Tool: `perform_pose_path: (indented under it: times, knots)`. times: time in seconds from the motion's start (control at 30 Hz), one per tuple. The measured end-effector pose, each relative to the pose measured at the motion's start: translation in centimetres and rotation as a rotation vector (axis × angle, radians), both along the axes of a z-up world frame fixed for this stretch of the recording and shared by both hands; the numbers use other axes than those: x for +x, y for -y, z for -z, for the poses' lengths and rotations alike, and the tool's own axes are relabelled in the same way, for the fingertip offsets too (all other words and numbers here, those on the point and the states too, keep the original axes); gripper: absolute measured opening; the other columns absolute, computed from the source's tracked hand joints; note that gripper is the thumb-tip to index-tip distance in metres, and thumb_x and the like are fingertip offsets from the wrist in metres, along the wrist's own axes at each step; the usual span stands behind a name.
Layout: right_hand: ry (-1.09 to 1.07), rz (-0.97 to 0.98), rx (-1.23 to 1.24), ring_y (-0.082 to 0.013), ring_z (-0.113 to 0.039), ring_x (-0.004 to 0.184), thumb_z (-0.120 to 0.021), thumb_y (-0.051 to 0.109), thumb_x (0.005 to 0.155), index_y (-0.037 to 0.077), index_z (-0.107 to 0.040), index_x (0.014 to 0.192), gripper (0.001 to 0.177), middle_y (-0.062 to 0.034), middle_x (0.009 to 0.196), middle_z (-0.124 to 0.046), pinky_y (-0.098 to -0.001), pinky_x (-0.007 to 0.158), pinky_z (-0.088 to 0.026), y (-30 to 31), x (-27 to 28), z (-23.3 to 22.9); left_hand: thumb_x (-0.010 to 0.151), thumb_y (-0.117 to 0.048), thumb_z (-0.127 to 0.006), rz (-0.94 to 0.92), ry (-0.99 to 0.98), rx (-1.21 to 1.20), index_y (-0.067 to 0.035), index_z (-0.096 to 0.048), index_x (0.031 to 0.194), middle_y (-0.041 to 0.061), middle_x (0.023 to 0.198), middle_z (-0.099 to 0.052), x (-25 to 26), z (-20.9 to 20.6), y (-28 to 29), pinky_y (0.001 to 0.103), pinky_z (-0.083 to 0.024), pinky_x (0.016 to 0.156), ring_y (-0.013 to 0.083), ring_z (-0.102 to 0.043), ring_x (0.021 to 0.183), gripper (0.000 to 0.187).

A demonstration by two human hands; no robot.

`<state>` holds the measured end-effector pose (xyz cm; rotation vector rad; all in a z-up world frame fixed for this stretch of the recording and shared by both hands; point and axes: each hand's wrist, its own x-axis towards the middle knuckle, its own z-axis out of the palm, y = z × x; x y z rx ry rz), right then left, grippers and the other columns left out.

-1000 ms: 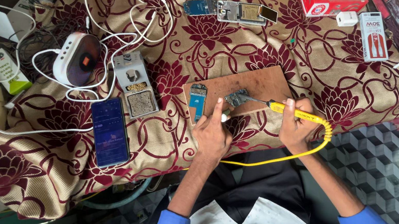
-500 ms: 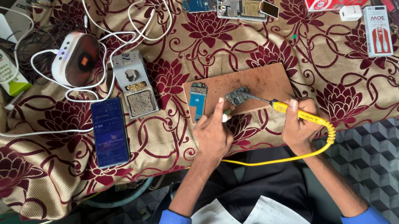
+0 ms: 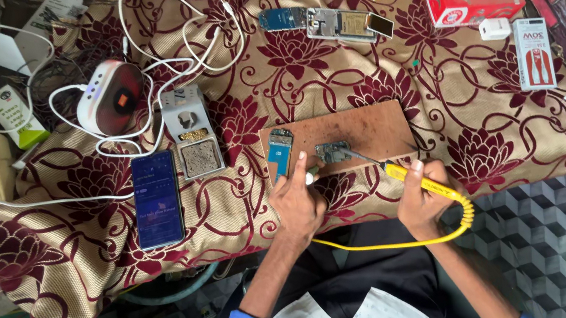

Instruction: The person uses a soldering iron and solder wire to work on a small circuit board placed on a wooden board. They repeatedly apply heat and solder to specific points on the board while holding it steady with the other hand.

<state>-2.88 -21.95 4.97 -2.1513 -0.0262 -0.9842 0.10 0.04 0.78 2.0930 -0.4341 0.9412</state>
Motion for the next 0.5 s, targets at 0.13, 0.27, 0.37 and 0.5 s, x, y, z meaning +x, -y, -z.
perform_pose_path:
  times: [0.13,0.27,0.37,0.5]
  knots:
    - [0.092,-0.079,0.220,-0.0122,-0.053,0.065,-0.055,0.013,0.111,0.001,-0.046,0.085,0.030,-0.0088,0.076,-0.061,-0.0293,0.061,-0.043,0.3,0.6,1.3,0.067,0.008,-0.060,0.009,0.042,0.002,-0.002,-0.035,0.153,0.001,0.111,-0.077,-0.2,-0.2,0.1,0.033,-0.041,0.063,0.0161,-0.063,0.067,0.091]
    - [0.085,-0.076,0.259,-0.0119,-0.055,0.068,-0.054,0.012,0.111,0.000,-0.047,0.086,0.029,-0.0102,0.080,-0.063,-0.0273,0.063,-0.045,0.8,1.5,1.5,0.066,0.007,-0.061,0.010,0.026,0.020,-0.004,-0.037,0.153,0.001,0.102,-0.076,-0.3,-0.2,0.1,0.034,-0.041,0.063,0.0169,-0.063,0.067,0.090]
    - [0.066,-0.126,0.197,-0.0116,-0.056,0.066,-0.054,0.012,0.111,0.000,-0.046,0.085,0.029,-0.0099,0.079,-0.064,-0.0270,0.061,-0.045,0.8,1.6,1.3,0.066,0.006,-0.060,0.032,0.083,0.018,-0.004,-0.033,0.155,0.008,0.109,-0.076,-0.4,0.1,0.1,0.033,-0.042,0.064,0.0182,-0.069,0.077,0.093]
    - [0.106,-0.214,0.211,-0.0123,-0.060,0.076,-0.054,0.012,0.113,0.002,-0.044,0.089,0.029,-0.0094,0.083,-0.063,-0.0281,0.068,-0.050,0.1,2.0,1.1,0.069,0.008,-0.059,0.016,0.065,0.022,-0.007,-0.033,0.156,0.005,0.105,-0.075,-0.3,0.4,0.2,0.032,-0.043,0.065,0.0169,-0.069,0.078,0.092]
